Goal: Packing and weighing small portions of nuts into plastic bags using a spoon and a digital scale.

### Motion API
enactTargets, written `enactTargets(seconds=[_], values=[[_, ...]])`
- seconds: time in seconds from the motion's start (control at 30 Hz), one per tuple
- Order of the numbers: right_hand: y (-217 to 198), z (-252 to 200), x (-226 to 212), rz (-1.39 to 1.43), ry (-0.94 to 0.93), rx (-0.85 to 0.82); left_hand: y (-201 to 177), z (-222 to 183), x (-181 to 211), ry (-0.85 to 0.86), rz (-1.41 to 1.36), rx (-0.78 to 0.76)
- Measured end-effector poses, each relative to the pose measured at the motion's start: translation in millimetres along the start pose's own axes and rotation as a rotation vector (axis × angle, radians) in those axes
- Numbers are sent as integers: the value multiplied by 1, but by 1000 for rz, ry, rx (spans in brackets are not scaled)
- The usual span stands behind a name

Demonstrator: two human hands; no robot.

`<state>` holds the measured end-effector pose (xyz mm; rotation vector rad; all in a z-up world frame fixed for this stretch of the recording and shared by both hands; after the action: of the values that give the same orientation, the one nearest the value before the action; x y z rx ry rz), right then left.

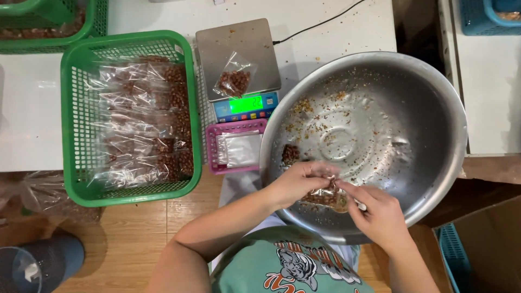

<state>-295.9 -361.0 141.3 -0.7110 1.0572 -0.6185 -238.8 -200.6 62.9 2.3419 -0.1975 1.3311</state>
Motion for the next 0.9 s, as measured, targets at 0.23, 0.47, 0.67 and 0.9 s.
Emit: enactTargets(seconds=[0.23,0.47,0.67,0.9], values=[[10,-5,-2,45,14,-44,-3,-3,-15,-119,65,31],[23,-18,15,-90,113,-101,0,-19,0,-343,143,68],[32,-19,33,-201,323,-182,-4,-38,28,50,250,-95],[21,-23,35,-56,465,11,-161,16,162,825,710,568]])
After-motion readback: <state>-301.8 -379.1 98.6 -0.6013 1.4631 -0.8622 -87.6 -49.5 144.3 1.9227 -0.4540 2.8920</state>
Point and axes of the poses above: each hand's wrist, its own z-axis towards the middle knuckle, its own y-axis out of the palm, x = y × z, the point moved 6 cm from there along z, towards the middle knuckle, and after that the axes turned 12 degrees about x, right-handed, at the moved point
